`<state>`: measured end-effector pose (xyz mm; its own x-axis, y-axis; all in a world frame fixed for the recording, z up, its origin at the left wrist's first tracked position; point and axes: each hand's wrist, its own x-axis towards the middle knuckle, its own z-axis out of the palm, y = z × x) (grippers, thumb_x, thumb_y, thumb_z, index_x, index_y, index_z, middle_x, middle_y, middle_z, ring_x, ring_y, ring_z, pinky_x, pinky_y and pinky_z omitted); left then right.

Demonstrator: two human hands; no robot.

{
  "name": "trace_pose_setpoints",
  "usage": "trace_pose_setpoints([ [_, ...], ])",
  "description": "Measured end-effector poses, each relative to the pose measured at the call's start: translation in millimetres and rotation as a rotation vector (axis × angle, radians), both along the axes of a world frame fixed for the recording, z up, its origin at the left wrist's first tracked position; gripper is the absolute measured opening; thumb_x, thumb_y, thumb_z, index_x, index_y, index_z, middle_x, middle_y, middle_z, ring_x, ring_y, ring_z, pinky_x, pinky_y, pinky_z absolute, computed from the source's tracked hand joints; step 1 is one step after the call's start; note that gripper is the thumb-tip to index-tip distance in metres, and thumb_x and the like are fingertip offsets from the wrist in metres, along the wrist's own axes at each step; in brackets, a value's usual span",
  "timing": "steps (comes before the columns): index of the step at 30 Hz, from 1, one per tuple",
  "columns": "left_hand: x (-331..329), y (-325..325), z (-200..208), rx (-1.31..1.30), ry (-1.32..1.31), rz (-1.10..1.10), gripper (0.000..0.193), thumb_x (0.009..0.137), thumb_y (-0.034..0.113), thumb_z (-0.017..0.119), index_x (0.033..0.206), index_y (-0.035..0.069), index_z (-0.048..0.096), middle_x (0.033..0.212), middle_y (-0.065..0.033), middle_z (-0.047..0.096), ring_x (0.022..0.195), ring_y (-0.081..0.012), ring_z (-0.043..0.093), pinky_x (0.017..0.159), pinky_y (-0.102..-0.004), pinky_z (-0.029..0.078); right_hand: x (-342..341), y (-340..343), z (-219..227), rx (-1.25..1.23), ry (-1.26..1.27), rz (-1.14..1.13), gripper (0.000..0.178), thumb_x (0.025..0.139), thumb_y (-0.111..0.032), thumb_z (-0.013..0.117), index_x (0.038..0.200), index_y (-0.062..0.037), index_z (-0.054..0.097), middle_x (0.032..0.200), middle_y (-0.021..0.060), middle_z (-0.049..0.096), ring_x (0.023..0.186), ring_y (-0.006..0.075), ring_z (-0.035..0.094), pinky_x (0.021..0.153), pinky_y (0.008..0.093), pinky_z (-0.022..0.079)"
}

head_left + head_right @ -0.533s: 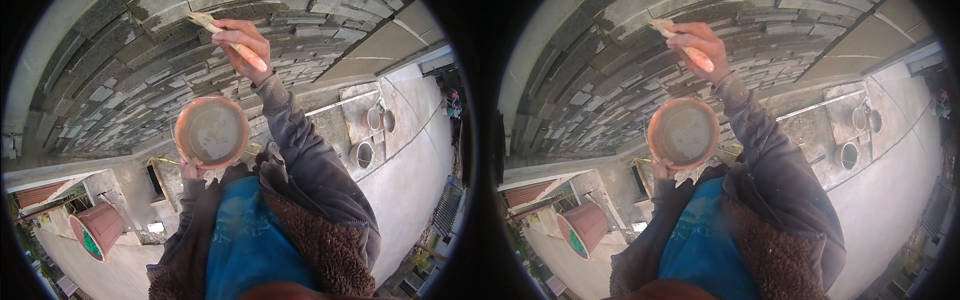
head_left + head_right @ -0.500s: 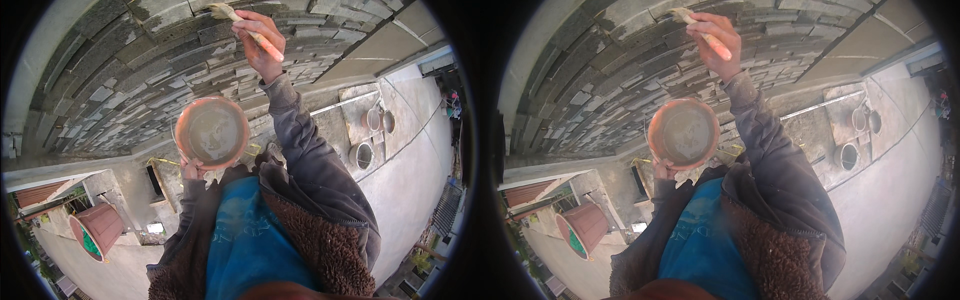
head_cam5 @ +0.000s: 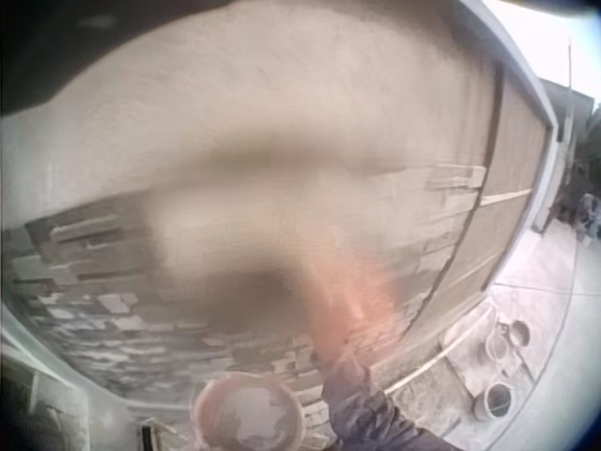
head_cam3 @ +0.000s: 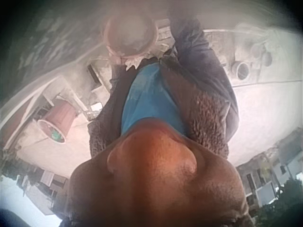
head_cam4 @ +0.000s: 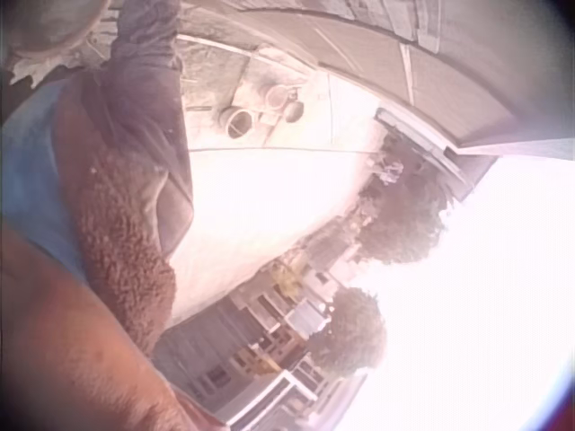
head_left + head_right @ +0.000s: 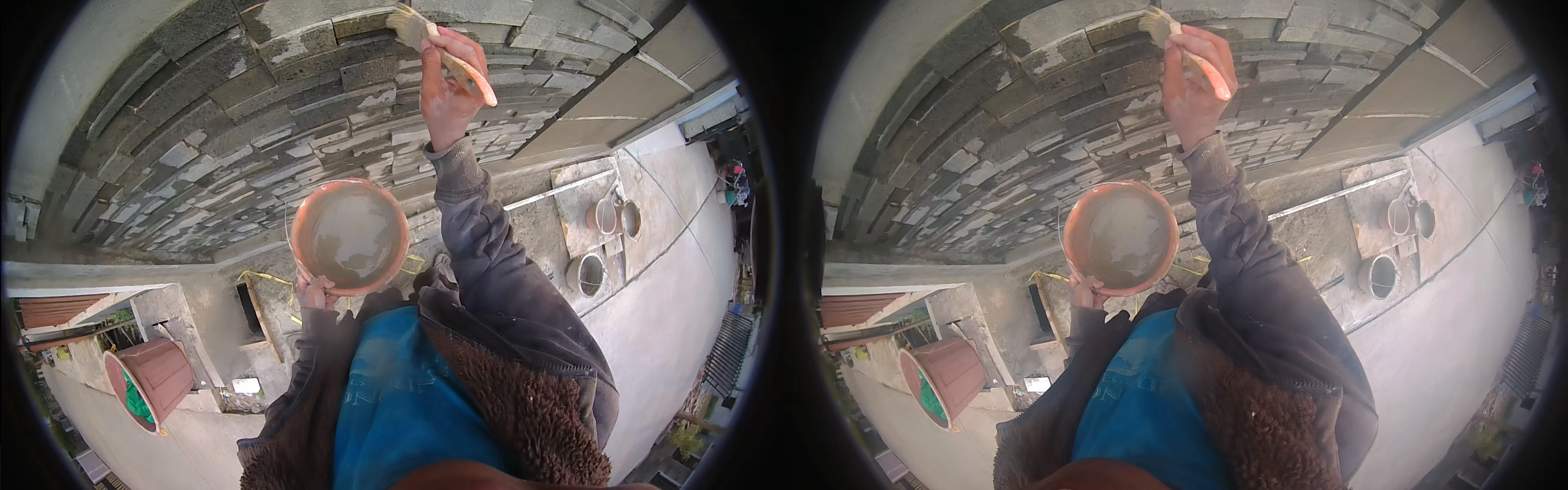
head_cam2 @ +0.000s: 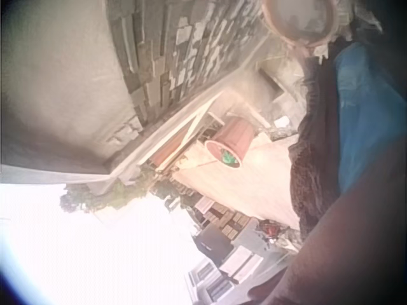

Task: The person holds a bucket and uses a brush to apply a liquid to the gaps between stone tiles on a wall. Another person works nearby on the same wall.

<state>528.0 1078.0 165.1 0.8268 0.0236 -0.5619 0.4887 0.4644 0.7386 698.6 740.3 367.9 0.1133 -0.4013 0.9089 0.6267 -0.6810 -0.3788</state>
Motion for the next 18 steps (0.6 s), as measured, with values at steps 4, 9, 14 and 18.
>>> trace_pose_setpoints([
  [4, -6, 1, -6, 0.003, 0.037, 0.0, 0.046, 0.074, -0.01, 0.056, 0.116, 0.008, 0.056, 0.096, -0.0091, 0.064, 0.077, -0.0221, 0.07, 0.068, -0.0421, 0.068, -17, 5, 45, -0.346, 0.007, -0.18, 0.025, 0.086, 0.004, 0.076, 0.106, -0.0098, 0.073, 0.115, 0.0081, 0.067, 0.1, 0.0239, 0.067, 0.083, 0.0328, 0.058],
  [9, -9, -2, -16, -0.028, 0.034, 0.026, 0.044, 0.074, -0.01, 0.056, 0.113, 0.009, 0.055, 0.093, -0.0074, 0.063, 0.074, -0.0211, 0.069, 0.066, -0.0417, 0.068, -16, 15, 32, -0.556, 0.323, -0.335, 0.033, 0.078, 0.0, 0.08, 0.105, -0.0164, 0.073, 0.113, 0.0057, 0.066, 0.101, 0.0287, 0.065, 0.084, 0.0359, 0.056],
  [14, -10, -6, -12, 0.02, 0.053, 0.015, 0.044, 0.072, -0.01, 0.056, 0.112, 0.01, 0.055, 0.09, -0.0062, 0.062, 0.071, -0.018, 0.067, 0.059, -0.0352, 0.065, -6, 19, 34, -0.572, 0.355, -0.345, 0.032, 0.078, 0.0, 0.08, 0.105, -0.0164, 0.073, 0.113, 0.0058, 0.066, 0.101, 0.028, 0.064, 0.084, 0.0358, 0.056],
  [18, -5, -4, -10, 0.019, -0.001, -0.074, 0.041, 0.072, -0.01, 0.057, 0.108, 0.009, 0.054, 0.09, -0.0066, 0.063, 0.068, -0.0163, 0.066, 0.054, -0.0315, 0.062, -2, 24, 43, -0.564, 0.32, -0.338, 0.032, 0.079, 0.0, 0.08, 0.105, -0.0163, 0.073, 0.114, 0.0058, 0.065, 0.101, 0.0275, 0.064, 0.084, 0.0357, 0.056],
])
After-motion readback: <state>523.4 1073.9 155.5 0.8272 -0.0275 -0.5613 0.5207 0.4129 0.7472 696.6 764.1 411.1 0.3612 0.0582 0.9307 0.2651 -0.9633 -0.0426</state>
